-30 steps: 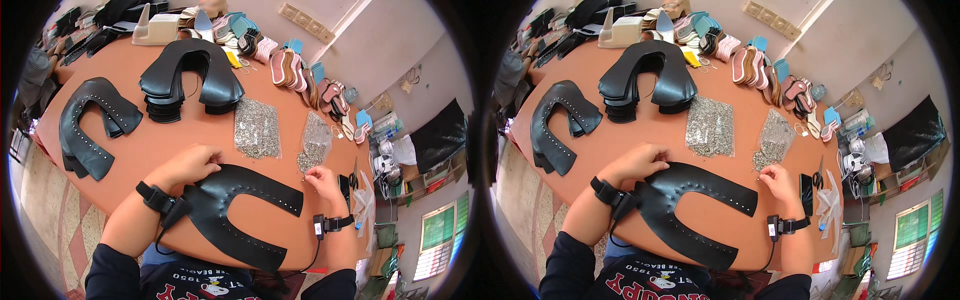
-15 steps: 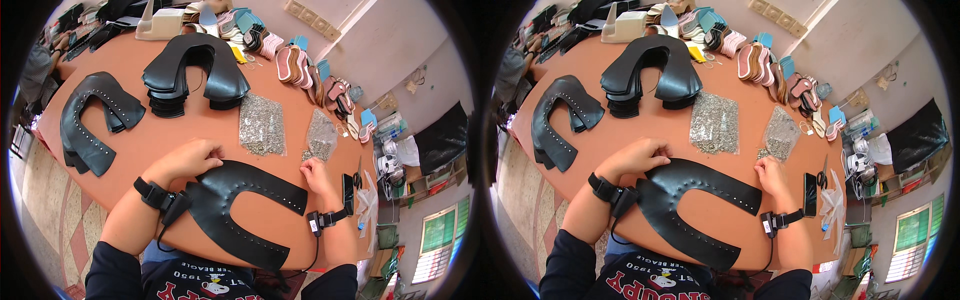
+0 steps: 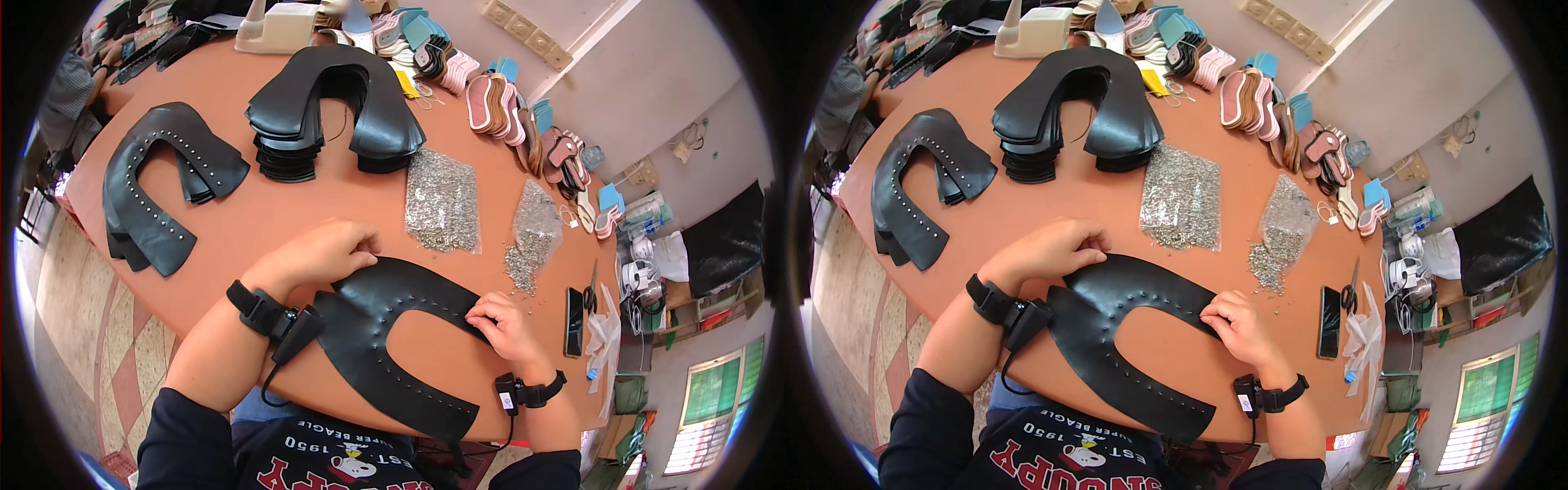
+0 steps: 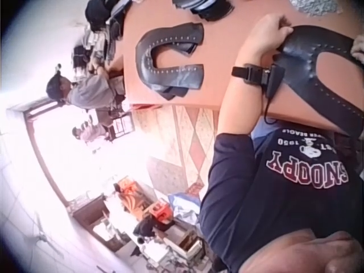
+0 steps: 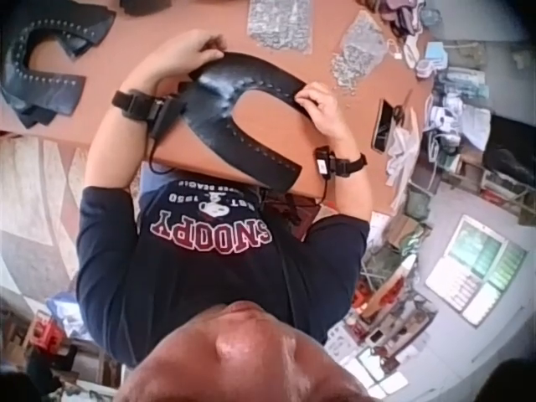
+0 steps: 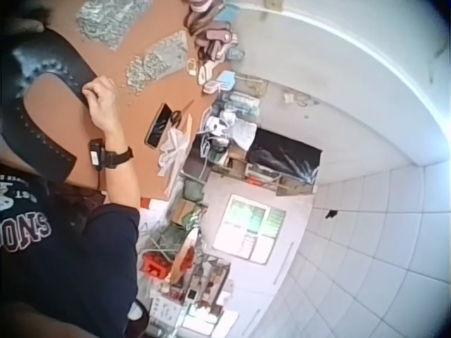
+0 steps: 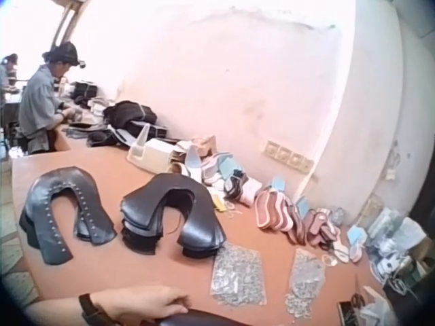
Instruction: The recorder is inspecting and organizing black leather shoe upper components, checking for quality and prepping them with small metal studs/eyelets.
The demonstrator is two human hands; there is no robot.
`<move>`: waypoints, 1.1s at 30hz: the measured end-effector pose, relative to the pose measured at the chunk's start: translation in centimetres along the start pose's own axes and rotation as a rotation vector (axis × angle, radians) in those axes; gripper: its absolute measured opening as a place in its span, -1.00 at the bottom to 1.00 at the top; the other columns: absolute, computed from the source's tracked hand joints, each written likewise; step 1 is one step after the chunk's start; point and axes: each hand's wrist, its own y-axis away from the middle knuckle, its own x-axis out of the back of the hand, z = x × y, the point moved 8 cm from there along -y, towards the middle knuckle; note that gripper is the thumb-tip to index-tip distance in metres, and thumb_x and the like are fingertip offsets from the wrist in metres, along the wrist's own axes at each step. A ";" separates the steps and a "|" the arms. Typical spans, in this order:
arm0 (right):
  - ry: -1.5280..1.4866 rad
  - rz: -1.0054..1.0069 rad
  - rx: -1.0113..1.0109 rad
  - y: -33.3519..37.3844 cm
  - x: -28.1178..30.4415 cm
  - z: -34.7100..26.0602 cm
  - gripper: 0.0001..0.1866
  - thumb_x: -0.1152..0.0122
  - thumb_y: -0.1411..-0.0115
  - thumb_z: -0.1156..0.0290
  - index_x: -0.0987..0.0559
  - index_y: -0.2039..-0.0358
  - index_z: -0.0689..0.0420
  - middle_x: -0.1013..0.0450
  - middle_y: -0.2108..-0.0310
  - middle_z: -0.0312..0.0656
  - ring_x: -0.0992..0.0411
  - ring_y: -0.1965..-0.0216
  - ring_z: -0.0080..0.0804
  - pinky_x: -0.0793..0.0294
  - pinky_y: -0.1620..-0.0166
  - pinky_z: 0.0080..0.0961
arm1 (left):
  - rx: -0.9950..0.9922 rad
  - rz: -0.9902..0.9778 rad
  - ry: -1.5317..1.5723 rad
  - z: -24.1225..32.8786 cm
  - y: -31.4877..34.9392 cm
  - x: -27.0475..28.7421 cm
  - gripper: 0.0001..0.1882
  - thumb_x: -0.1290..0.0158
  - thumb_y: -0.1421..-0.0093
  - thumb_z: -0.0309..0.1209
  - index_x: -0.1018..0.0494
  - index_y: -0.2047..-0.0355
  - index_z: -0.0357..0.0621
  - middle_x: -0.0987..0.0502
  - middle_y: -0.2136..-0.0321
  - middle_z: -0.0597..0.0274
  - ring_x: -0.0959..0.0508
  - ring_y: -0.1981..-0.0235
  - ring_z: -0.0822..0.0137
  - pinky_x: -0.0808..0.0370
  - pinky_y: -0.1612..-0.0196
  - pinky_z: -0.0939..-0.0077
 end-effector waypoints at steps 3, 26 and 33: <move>-0.003 -0.002 0.010 -0.1 -0.1 0.1 -0.98 -0.20 0.03 0.59 -0.56 0.53 0.19 -0.40 0.56 -0.21 -0.36 0.43 -0.28 -0.33 0.36 -0.43 | 0.018 -0.003 0.007 -0.2 0.1 -0.1 -0.82 -0.11 -0.03 -0.47 -0.47 0.34 -0.27 -0.55 0.45 0.05 -0.55 0.38 0.14 -0.46 0.31 0.34; -0.218 -0.023 -0.144 -0.2 -0.7 2.3 -0.96 -0.23 0.04 0.61 -0.58 0.50 0.22 -0.43 0.54 -0.25 -0.37 0.43 -0.44 -0.33 0.36 -0.55 | -0.002 0.011 0.003 -0.3 0.0 0.0 -0.85 -0.10 -0.05 -0.49 -0.47 0.34 -0.25 -0.55 0.48 0.11 -0.55 0.43 0.24 -0.46 0.34 0.42; -0.207 -0.083 -0.109 -0.4 -0.8 2.2 -0.99 -0.23 0.02 0.58 -0.57 0.52 0.21 -0.42 0.52 -0.24 -0.36 0.41 -0.42 -0.33 0.33 -0.53 | -0.004 0.013 0.012 -0.4 0.0 0.0 -0.85 -0.09 -0.06 -0.49 -0.47 0.33 -0.25 -0.55 0.47 0.11 -0.54 0.43 0.23 -0.46 0.34 0.41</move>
